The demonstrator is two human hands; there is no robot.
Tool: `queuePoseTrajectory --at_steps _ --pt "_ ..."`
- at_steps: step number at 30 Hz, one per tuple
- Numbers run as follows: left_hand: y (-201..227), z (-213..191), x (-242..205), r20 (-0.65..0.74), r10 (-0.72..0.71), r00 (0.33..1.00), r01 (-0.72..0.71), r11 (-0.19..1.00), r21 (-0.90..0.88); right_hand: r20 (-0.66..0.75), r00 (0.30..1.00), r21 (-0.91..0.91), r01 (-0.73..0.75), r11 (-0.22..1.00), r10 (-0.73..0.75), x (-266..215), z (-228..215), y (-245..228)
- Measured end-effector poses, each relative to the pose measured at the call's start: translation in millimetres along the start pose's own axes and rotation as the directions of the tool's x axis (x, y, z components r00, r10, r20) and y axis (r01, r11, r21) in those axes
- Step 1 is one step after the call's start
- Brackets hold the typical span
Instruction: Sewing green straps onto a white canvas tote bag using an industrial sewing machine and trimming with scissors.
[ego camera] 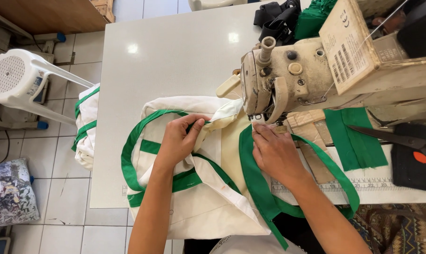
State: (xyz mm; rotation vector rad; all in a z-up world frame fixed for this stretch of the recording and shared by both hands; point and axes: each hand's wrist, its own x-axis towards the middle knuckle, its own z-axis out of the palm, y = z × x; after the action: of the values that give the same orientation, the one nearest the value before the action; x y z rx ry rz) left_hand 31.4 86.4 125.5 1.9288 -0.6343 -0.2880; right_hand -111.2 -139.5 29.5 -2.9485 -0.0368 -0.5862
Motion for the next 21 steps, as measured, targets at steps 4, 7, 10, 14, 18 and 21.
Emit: queuePoseTrajectory --at_steps 4,7,10,14,18,21 --pt "0.9 0.5 -1.9 -0.026 -0.034 0.999 0.034 0.999 -0.008 0.002 1.0 -0.018 0.001 1.0 -0.001 -0.3 -0.1 -1.4" --pt "-7.0 1.8 -1.1 -0.058 -0.018 0.998 0.021 0.999 0.042 0.001 1.0 -0.007 0.006 1.0 -0.006 0.4 -0.7 -1.7" --pt "-24.0 3.5 4.1 -0.098 -0.032 0.995 0.037 0.998 0.055 -0.004 1.0 -0.01 0.007 1.0 -0.007 1.3 -1.6 -2.9" --pt "-49.6 6.1 12.3 -0.111 -0.079 0.991 0.076 0.997 -0.027 -0.002 1.0 -0.026 0.005 1.0 -0.005 1.8 0.3 -2.2" --pt "-56.7 7.8 13.6 -0.123 -0.084 0.989 0.074 0.994 -0.082 0.002 1.0 -0.02 0.001 1.0 -0.001 2.0 -1.6 -2.3" --pt "-55.1 7.3 11.5 -0.129 -0.073 0.989 0.063 0.995 -0.08 0.001 1.0 -0.003 0.001 1.0 -0.001 2.2 -1.1 -1.8"
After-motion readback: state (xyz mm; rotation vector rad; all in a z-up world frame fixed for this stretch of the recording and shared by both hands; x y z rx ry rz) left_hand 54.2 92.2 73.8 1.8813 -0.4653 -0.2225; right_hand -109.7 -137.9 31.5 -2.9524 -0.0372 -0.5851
